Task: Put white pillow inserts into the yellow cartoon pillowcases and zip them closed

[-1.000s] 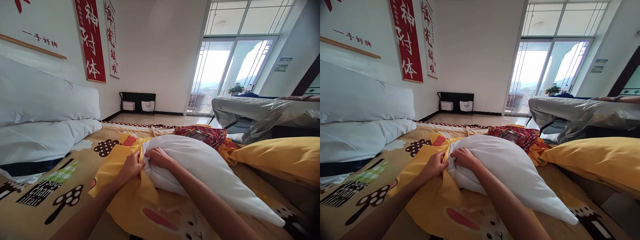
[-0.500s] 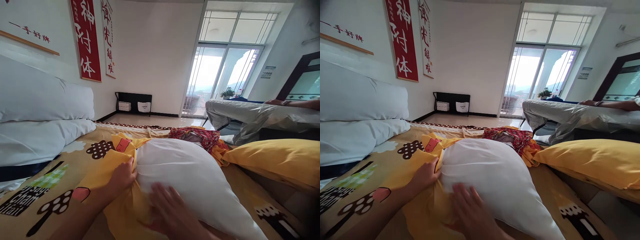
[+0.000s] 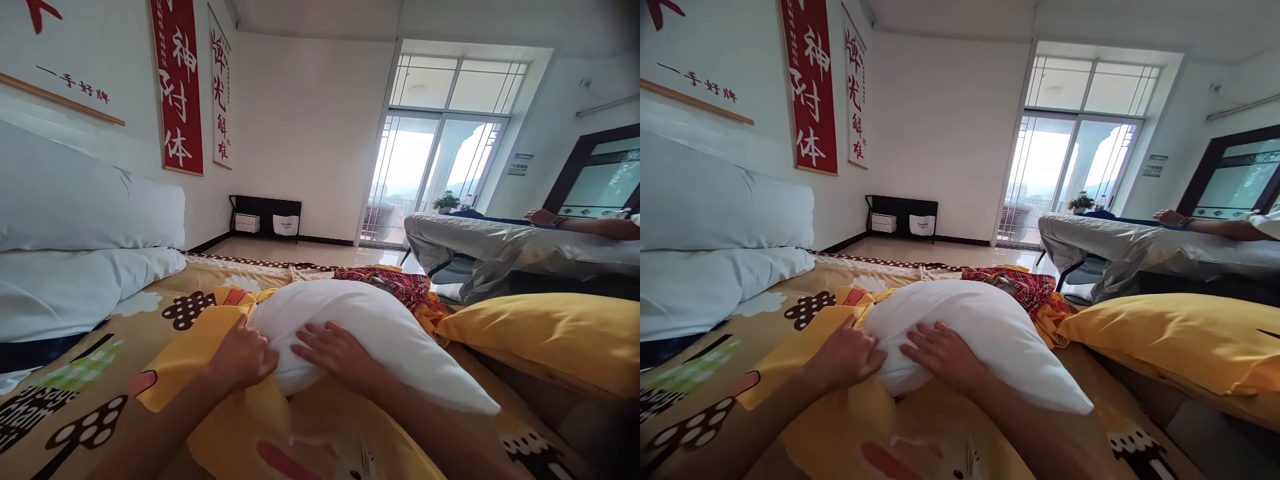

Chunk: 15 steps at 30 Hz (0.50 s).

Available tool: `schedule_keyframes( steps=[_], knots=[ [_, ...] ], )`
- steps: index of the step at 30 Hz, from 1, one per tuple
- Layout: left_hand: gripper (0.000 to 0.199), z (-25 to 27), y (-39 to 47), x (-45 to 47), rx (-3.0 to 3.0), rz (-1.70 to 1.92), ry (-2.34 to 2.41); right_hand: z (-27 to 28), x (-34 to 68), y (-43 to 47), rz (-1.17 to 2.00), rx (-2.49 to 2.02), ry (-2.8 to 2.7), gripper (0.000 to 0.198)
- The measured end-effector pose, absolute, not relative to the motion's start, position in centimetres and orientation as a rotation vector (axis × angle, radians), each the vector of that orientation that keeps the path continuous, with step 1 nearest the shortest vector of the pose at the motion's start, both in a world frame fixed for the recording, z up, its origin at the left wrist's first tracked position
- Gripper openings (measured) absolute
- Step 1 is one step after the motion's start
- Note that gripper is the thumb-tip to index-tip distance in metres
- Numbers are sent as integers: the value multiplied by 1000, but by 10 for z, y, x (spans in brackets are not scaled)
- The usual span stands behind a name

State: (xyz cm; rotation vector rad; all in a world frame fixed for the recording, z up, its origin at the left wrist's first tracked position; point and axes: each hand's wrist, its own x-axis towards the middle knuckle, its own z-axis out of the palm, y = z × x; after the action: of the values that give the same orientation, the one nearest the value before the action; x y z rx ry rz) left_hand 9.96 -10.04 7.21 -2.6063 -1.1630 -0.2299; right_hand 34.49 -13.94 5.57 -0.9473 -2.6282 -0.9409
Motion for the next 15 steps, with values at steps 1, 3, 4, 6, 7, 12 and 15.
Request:
schedule_keyframes(
  steps=[1, 3, 4, 6, 7, 12, 15],
  knots=[
    [50, 75, -100, 100, -2595, -207, -1212, 63, 343, -135, -882, -965, -2663, 39],
    [58, 79, -100, 103, -2587, -149, -1284, 77, 341, -126, -770, -1023, -2727, 38],
    [60, 81, -101, 105, -2586, -121, -1306, 82, 340, -122, -727, -1049, -2751, 38],
    [58, 84, -108, 110, -2596, -68, -1303, 90, 337, -116, -691, -1060, -2780, 38],
    [56, 86, -112, 112, -2607, -45, -1277, 92, 335, -114, -696, -1049, -2788, 38],
    [41, 75, -144, 129, -2771, 73, -1023, 94, 325, -100, -803, -960, -2784, 36],
    [41, 49, -154, 149, -2888, 94, -978, 96, 316, -88, -781, -960, -2761, 36]
  ],
)
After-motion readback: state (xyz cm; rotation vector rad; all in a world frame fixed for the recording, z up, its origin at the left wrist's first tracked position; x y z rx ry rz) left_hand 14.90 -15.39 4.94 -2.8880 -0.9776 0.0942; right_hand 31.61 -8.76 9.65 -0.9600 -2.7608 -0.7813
